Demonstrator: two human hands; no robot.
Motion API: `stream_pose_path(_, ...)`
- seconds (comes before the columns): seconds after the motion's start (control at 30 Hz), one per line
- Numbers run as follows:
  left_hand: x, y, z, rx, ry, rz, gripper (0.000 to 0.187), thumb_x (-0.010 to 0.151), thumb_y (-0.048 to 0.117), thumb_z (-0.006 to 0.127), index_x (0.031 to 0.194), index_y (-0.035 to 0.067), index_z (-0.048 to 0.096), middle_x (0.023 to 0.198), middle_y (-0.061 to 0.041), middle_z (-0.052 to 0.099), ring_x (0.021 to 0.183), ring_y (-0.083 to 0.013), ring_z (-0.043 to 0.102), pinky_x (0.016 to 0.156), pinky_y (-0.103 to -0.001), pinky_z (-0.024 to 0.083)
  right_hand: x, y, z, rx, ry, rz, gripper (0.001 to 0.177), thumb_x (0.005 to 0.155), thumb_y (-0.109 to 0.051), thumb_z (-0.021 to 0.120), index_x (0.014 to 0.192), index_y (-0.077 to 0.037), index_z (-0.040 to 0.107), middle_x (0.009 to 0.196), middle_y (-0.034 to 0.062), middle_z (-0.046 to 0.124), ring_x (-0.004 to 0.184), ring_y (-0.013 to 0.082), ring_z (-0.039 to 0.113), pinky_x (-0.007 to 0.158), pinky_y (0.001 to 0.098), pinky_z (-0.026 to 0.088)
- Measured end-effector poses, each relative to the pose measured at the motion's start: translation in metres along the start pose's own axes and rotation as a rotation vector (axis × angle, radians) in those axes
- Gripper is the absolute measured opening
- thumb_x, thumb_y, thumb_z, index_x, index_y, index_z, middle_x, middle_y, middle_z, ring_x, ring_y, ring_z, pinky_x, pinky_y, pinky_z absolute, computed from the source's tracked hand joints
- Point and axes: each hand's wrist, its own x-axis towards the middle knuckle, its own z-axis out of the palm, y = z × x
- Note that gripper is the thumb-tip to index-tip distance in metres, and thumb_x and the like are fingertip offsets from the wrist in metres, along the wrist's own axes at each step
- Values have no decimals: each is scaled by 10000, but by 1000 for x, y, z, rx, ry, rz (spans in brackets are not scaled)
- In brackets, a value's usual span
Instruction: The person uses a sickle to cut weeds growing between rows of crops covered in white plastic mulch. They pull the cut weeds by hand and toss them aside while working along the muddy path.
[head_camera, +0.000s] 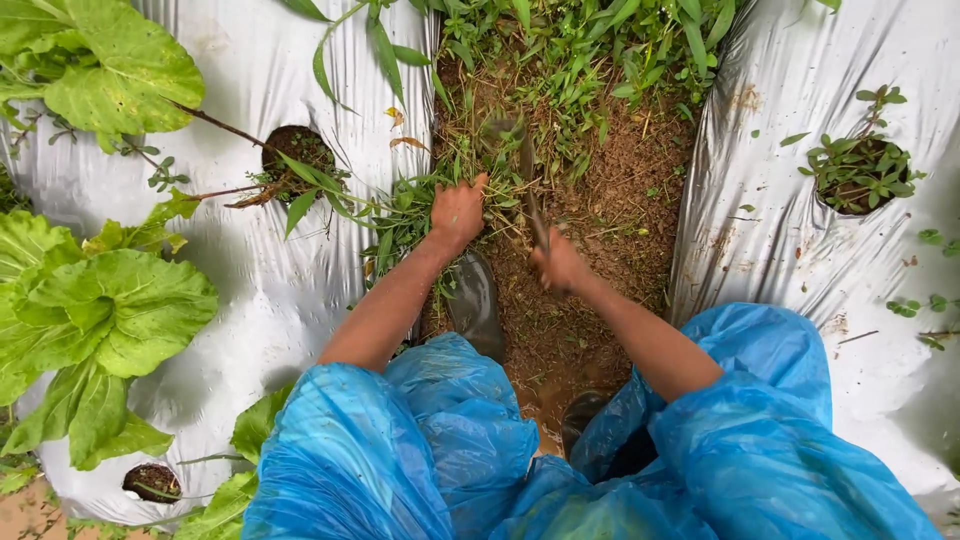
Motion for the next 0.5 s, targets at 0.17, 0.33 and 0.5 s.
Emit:
stream_pose_path(0.17, -12, -2, -57, -11, -81, 3, 761, 949, 215, 742, 1646, 181, 439, 1460, -229, 577, 1398, -510, 543, 1165, -699, 420, 3, 8, -2, 74, -59, 19, 203, 1069, -156, 503, 1178, 14, 486, 759, 155, 660, 557, 214, 701, 475, 373, 612)
stream_pose_path(0.33, -18, 6, -92, 17, -86, 28, 863, 890, 283, 782, 1665, 147, 428, 1741, -215, 258, 1434, -504, 523, 1264, -736, 283, 4, 10, -2, -93, 19, 99, 549, 1076, -203, 549, 1507, 80, 360, 936, 265, 658, 692, 266, 729, 589, 447, 605)
stream_pose_path(0.5, 11, -8, -63, -91, 4, -14, 1137, 703, 605, 941, 1574, 75, 437, 1732, -256, 158, 1377, -510, 577, 1281, -791, 83, 33, -33, -44, 110, 351, -29, 279, 1052, -187, 525, 1259, -10, 467, 747, 140, 638, 560, 240, 681, 510, 392, 556)
